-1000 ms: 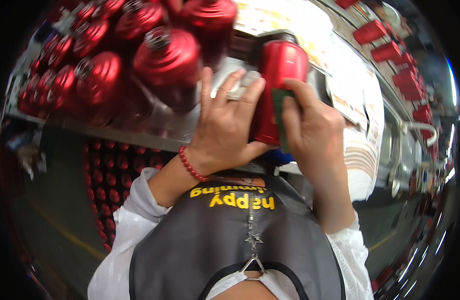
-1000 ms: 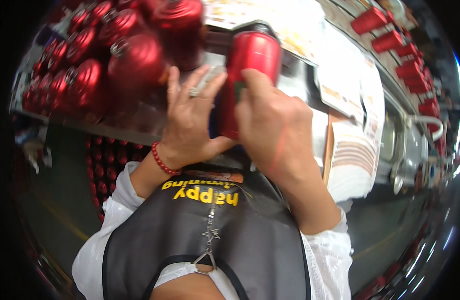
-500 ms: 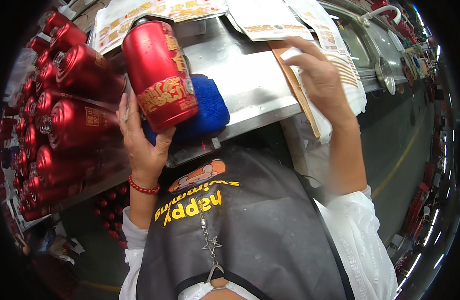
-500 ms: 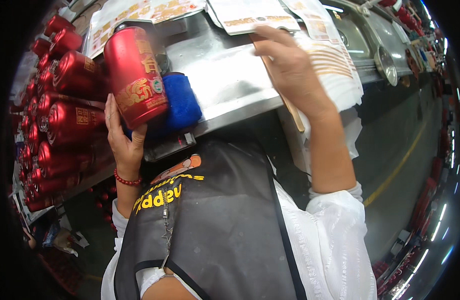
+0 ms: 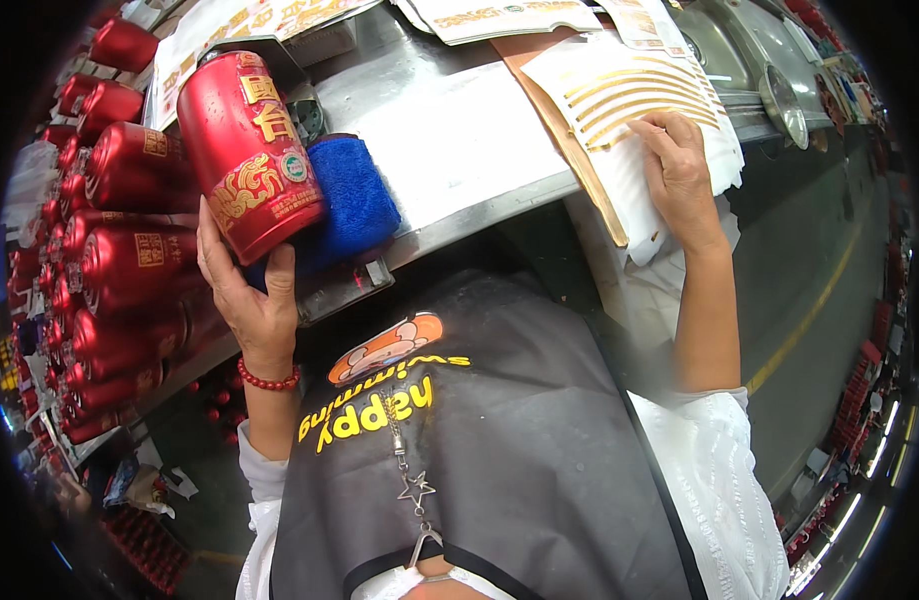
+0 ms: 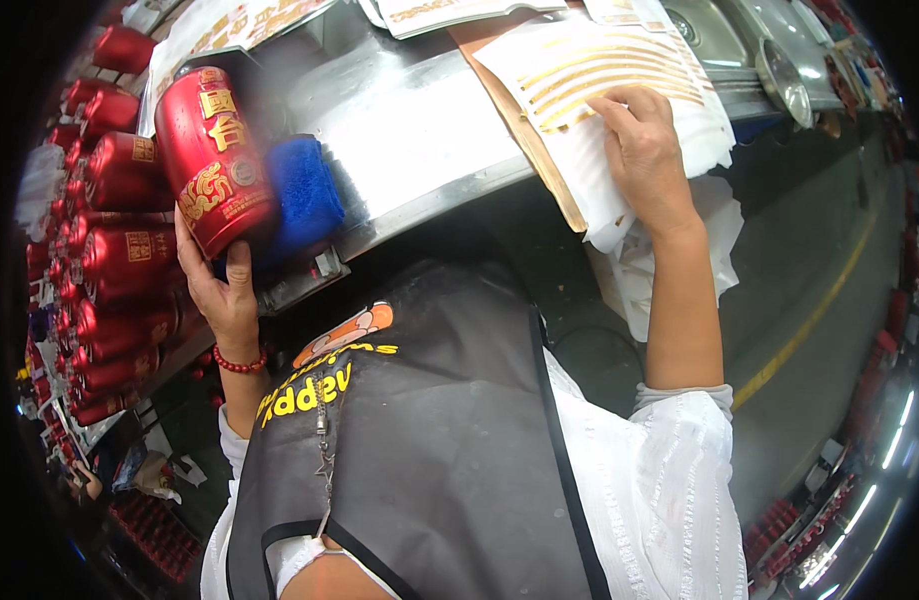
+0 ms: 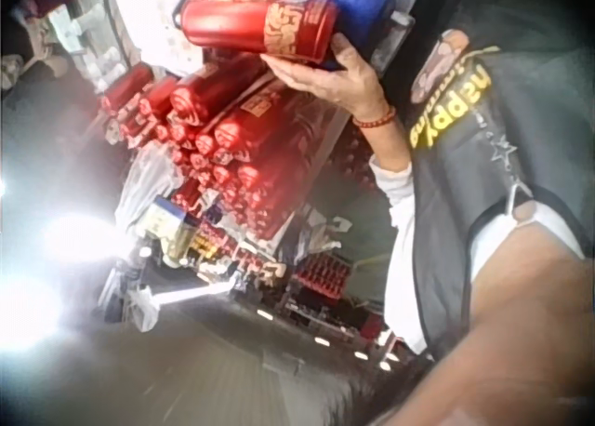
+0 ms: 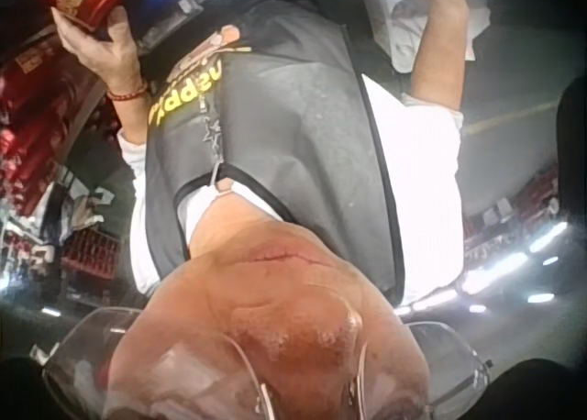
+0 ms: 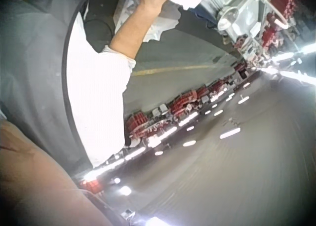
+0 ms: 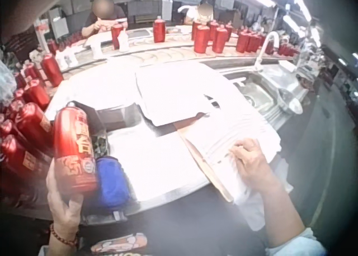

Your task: The person applies gold stickers to red beverage cans. They peel each sticker from a sheet, place it on the can, smooth it with a green card, and rotate the can to cover all sides. Finished cans are set aside on the table.

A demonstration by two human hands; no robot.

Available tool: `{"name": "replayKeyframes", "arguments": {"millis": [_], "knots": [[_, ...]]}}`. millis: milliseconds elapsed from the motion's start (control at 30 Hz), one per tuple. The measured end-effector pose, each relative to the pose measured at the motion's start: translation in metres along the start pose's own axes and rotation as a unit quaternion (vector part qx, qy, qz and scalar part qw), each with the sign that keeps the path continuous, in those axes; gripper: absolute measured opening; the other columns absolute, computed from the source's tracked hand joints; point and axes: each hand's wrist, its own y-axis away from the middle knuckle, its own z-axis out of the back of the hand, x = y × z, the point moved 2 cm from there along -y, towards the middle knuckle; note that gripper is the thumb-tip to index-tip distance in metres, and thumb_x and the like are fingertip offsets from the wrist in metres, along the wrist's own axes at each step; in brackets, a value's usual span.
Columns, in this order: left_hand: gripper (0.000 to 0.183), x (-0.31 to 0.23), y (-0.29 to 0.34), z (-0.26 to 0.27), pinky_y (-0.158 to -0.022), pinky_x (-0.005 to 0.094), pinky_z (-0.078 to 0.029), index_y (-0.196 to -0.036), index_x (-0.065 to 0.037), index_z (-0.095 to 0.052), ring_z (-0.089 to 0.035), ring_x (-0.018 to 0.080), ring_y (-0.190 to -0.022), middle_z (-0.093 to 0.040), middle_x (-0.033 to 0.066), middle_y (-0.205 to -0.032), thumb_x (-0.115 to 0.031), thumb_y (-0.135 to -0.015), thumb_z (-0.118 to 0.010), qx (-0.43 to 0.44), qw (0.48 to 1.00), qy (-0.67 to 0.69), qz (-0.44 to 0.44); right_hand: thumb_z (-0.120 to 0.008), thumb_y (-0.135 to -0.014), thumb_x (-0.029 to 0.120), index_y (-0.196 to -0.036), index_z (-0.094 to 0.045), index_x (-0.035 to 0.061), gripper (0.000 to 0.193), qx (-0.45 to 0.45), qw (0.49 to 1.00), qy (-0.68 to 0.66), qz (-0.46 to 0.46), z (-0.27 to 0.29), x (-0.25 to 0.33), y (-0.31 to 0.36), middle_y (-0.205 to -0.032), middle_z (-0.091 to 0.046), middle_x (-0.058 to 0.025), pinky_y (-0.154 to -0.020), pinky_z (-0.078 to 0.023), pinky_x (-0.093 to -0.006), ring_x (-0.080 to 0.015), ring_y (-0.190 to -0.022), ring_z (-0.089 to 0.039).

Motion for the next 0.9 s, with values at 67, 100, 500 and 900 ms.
{"name": "replayKeyframes", "arguments": {"millis": [67,100,500,900], "knots": [[0.083,-0.001,0.001,0.000,-0.116,0.0428,-0.031,-0.154,0.003,-0.032,-0.039,0.0340,-0.142,-0.039,0.0230,-0.155,-0.038,-0.094,-0.072,0.001,1.000,-0.007,-0.002,-0.068,-0.082,-0.005,-0.104,-0.075,0.0059,0.026,0.019,1.000,-0.003,0.009,0.000,0.002,0.000,-0.109,-0.064,-0.0120,-0.093,-0.049,-0.0402,-0.0329,-0.110,-0.058],[0.083,-0.001,0.001,0.000,-0.116,0.0428,-0.031,-0.154,0.003,-0.032,-0.039,0.0339,-0.142,-0.038,0.0230,-0.155,-0.038,-0.094,-0.072,0.001,1.000,-0.011,-0.003,-0.068,-0.082,-0.004,-0.105,-0.075,0.0066,0.026,0.029,0.999,-0.004,0.013,0.001,0.004,0.001,-0.110,-0.064,-0.0118,-0.094,-0.049,-0.0401,-0.0330,-0.110,-0.057],[0.081,0.001,0.002,-0.002,-0.113,0.0410,-0.034,-0.154,0.003,-0.032,-0.043,0.0314,-0.138,-0.041,0.0221,-0.152,-0.037,-0.095,-0.071,-0.005,1.000,0.006,0.005,-0.071,-0.083,0.000,-0.096,-0.068,0.0051,0.014,0.084,0.990,-0.103,0.045,0.001,0.007,-0.006,-0.117,-0.056,-0.0101,-0.101,-0.042,-0.0379,-0.0298,-0.115,-0.052],[0.080,0.003,0.003,-0.002,-0.114,0.0421,-0.033,-0.154,0.002,-0.032,-0.043,0.0333,-0.138,-0.040,0.0219,-0.154,-0.040,-0.096,-0.069,-0.006,1.000,0.008,0.010,-0.066,-0.096,0.007,-0.095,-0.064,0.0025,0.005,0.041,0.971,-0.226,-0.072,0.006,-0.020,-0.001,-0.117,-0.058,-0.0062,-0.096,-0.043,-0.0325,-0.0231,-0.110,-0.054]]}}
